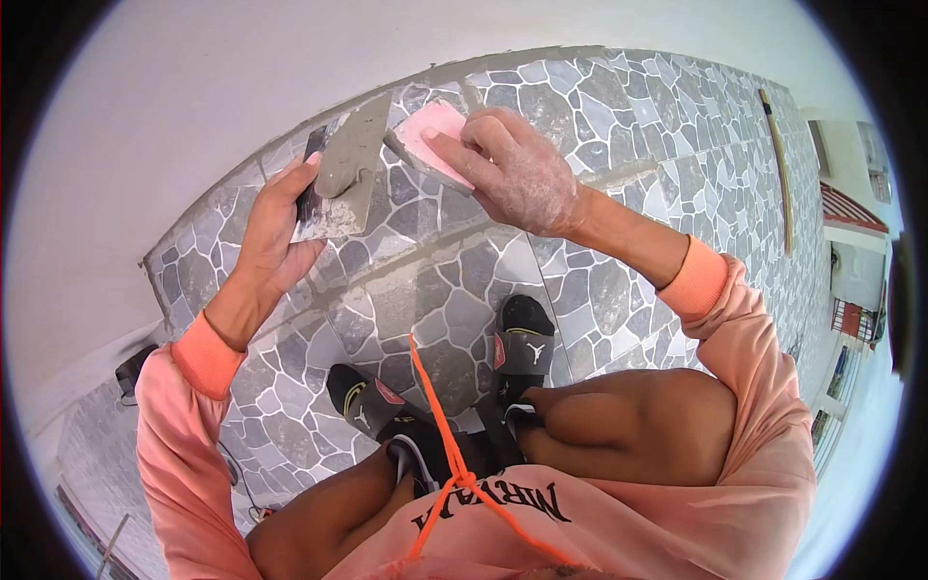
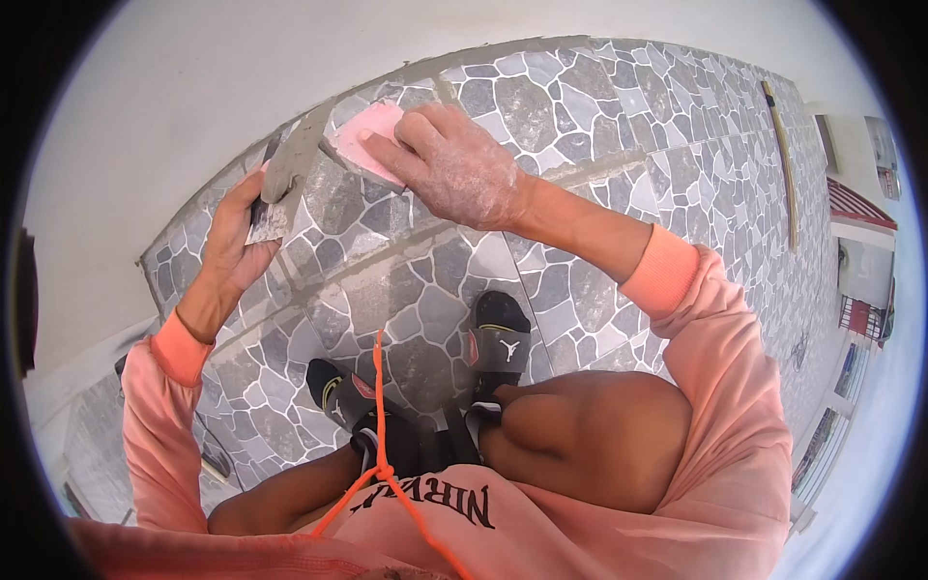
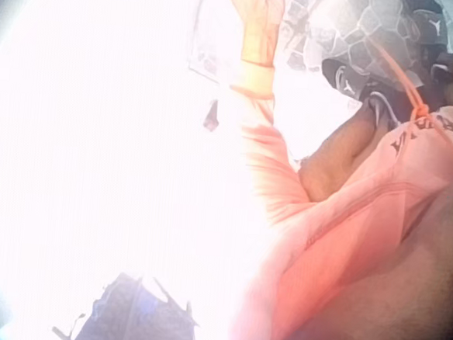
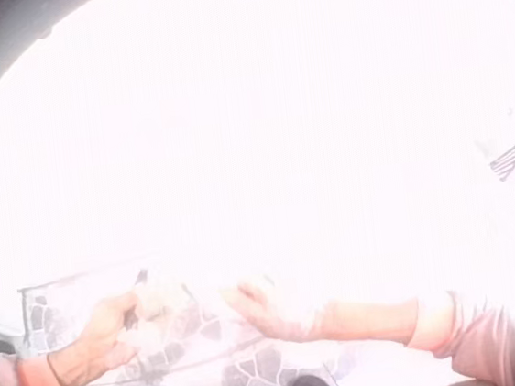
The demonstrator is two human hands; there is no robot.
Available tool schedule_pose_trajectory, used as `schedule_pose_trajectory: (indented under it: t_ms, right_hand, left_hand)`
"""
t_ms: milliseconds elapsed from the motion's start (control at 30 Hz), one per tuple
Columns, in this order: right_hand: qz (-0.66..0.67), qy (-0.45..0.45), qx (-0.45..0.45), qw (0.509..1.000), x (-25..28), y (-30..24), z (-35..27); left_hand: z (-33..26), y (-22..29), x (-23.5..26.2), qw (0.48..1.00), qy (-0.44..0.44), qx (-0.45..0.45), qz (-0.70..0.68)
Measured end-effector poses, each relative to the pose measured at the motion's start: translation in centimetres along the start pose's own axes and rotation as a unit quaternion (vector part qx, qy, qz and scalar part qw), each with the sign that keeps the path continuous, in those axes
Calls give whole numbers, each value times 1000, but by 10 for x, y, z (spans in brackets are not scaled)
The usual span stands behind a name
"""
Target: The person applies grout to the seams between floor tiles using a small metal scraper, spreading the material along the lines and then scraping the excess onto another tool.
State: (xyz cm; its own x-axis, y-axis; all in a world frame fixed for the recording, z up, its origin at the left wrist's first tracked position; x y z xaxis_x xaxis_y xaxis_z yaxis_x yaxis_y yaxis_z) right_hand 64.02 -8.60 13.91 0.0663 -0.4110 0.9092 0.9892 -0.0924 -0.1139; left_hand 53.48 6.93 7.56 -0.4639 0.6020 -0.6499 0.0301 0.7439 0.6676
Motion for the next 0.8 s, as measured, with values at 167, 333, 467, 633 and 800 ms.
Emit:
schedule_pose_trajectory:
  t_ms: [167, 333, 467, 633, 800]
  right_hand:
    - [144, -99, -153, 973, -7, 35, -39]
    - [170, -64, -89, 979, 24, 36, -18]
    - [125, -69, 13, 990, 48, 23, 3]
    - [107, -84, 87, 987, 49, -4, 21]
    - [95, -95, 120, 984, 41, -13, 21]
  left_hand:
    - [0, 4, 11, 999, 7, 2, 32]
    - [0, -1, 19, 996, 42, 22, 82]
    - [18, -14, 28, 995, -16, 41, 92]
    - [11, -14, 16, 993, -41, 39, 107]
    - [10, -18, 7, 990, -57, 54, 119]
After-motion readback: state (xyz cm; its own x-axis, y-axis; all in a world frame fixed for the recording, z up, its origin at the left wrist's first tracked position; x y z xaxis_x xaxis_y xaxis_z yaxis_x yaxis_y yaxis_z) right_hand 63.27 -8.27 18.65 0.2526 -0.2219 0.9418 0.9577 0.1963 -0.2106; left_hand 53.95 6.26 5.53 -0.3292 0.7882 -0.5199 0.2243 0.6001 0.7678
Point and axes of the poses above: each hand's wrist, its own z-axis towards the middle knuckle, its own x-axis out of the back of the hand, y = z × x, the point moved 8 cm from there along z, towards the middle knuckle, and after that the axes turned 8 degrees about -x, right-handed, at the moved point
